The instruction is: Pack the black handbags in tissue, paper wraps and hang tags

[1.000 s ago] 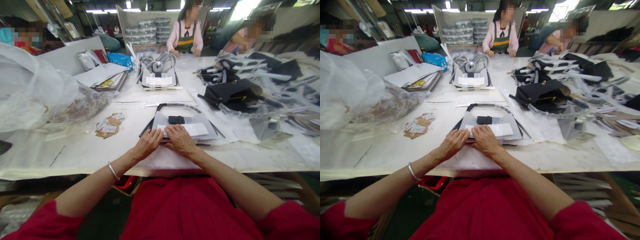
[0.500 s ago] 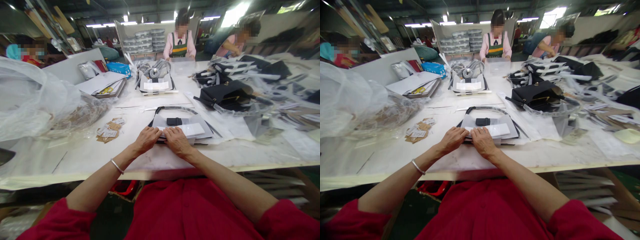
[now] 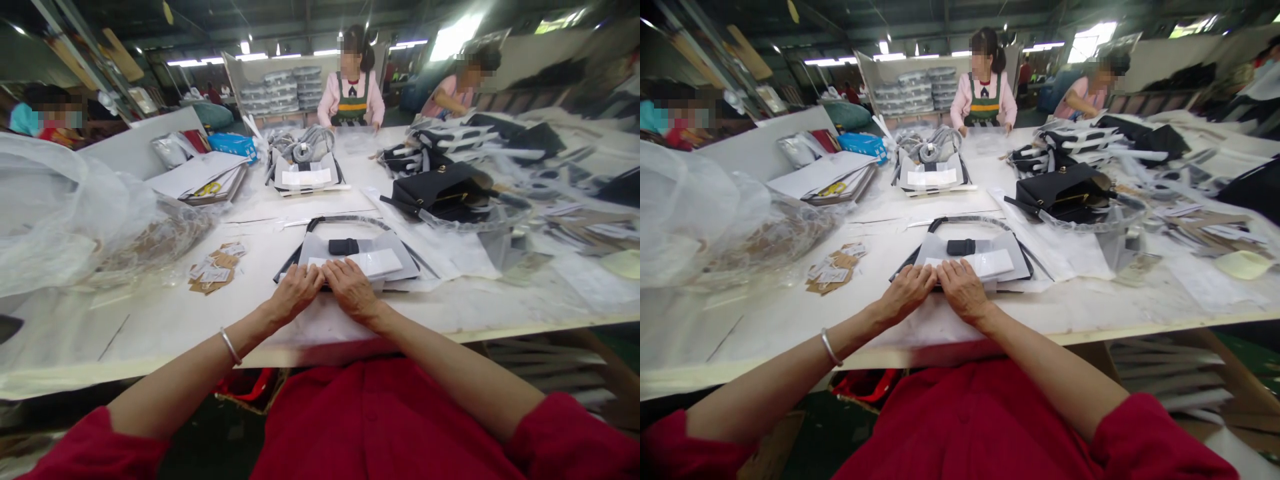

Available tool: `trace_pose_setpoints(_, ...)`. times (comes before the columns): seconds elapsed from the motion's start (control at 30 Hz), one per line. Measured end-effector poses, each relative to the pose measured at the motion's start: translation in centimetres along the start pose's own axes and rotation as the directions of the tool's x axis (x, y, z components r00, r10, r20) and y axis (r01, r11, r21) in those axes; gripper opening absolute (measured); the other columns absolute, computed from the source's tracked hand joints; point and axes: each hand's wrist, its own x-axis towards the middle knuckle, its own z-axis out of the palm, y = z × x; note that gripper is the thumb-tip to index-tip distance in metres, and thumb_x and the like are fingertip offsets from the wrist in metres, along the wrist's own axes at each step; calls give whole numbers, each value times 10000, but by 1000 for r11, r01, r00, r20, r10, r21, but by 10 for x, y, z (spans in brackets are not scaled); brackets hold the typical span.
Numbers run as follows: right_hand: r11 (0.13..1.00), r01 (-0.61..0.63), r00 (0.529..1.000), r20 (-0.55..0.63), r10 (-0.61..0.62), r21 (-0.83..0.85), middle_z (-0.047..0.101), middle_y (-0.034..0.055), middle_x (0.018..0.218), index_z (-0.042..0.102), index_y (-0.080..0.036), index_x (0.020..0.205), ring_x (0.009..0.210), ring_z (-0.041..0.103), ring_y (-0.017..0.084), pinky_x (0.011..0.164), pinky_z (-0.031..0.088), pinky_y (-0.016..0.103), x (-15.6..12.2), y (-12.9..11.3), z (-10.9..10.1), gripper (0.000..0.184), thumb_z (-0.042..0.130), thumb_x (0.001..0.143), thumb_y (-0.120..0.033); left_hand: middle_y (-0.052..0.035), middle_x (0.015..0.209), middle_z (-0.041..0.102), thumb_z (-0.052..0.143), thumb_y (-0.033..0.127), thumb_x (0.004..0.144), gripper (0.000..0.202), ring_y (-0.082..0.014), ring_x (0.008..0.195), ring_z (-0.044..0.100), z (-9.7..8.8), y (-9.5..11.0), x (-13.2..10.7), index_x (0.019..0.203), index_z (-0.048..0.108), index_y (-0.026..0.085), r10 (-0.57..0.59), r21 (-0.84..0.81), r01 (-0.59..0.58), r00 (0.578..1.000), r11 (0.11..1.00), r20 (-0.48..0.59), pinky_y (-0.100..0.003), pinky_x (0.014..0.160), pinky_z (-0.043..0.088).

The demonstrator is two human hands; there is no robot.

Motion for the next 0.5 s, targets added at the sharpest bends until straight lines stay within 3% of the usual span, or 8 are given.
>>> trace_pose_setpoints(0.13,998,-59,998,-24,58,-26,607,168,1304,552,-88,1288,1223,526,288,1089,336,471,3,-5,0,350,418,969,-139,-155,1148,622,347,106,947,317,-261,972,612,1,0,8,1206,528,137,-9,31,10,999,999,-34,-434,862,479)
trace_pose_setpoints(0.2,995,-94,995,-25,93,-19,599,183,1301,539,-92,1294,1227,516,306,1100,319,486,4,-9,-3,389,533,937,-247,-133,1077,636,371,117,940,284,-247,916,616,-2,-2,9,1168,539,141,-2,41,5,998,999,-61,-413,823,487)
trace_pose_setpoints(0.3,991,-132,991,-25,133,14,569,218,1313,488,-82,1330,1243,480,354,1108,285,532,6,-12,-9,708,725,787,-469,-117,1037,638,405,101,908,263,-235,857,618,-12,-6,13,1130,543,133,3,46,2,994,999,-106,-396,780,488)
trace_pose_setpoints(0.37,989,-144,989,-37,145,17,558,213,1317,441,-92,1361,1242,464,364,1098,279,547,9,-11,-15,830,782,723,-500,-110,1033,638,420,81,877,282,-235,853,620,-20,-8,17,1127,540,133,-6,28,9,994,1000,-111,-390,766,485)
trace_pose_setpoints(0.43,989,-147,988,-53,147,4,569,192,1291,411,-105,1372,1210,475,352,1073,300,542,12,-6,-21,814,787,739,-451,-102,1030,641,428,57,836,328,-236,866,625,-28,-11,22,1133,539,140,-31,-5,31,996,1000,-84,-388,772,482)
trace_pose_setpoints(0.5,992,-124,991,-54,123,-10,606,165,1209,437,-113,1330,1120,520,323,1009,354,513,16,2,-28,661,736,804,-377,-94,1020,648,438,32,778,391,-237,871,629,-34,-12,27,1136,543,147,-59,-32,58,997,998,-47,-387,776,483)
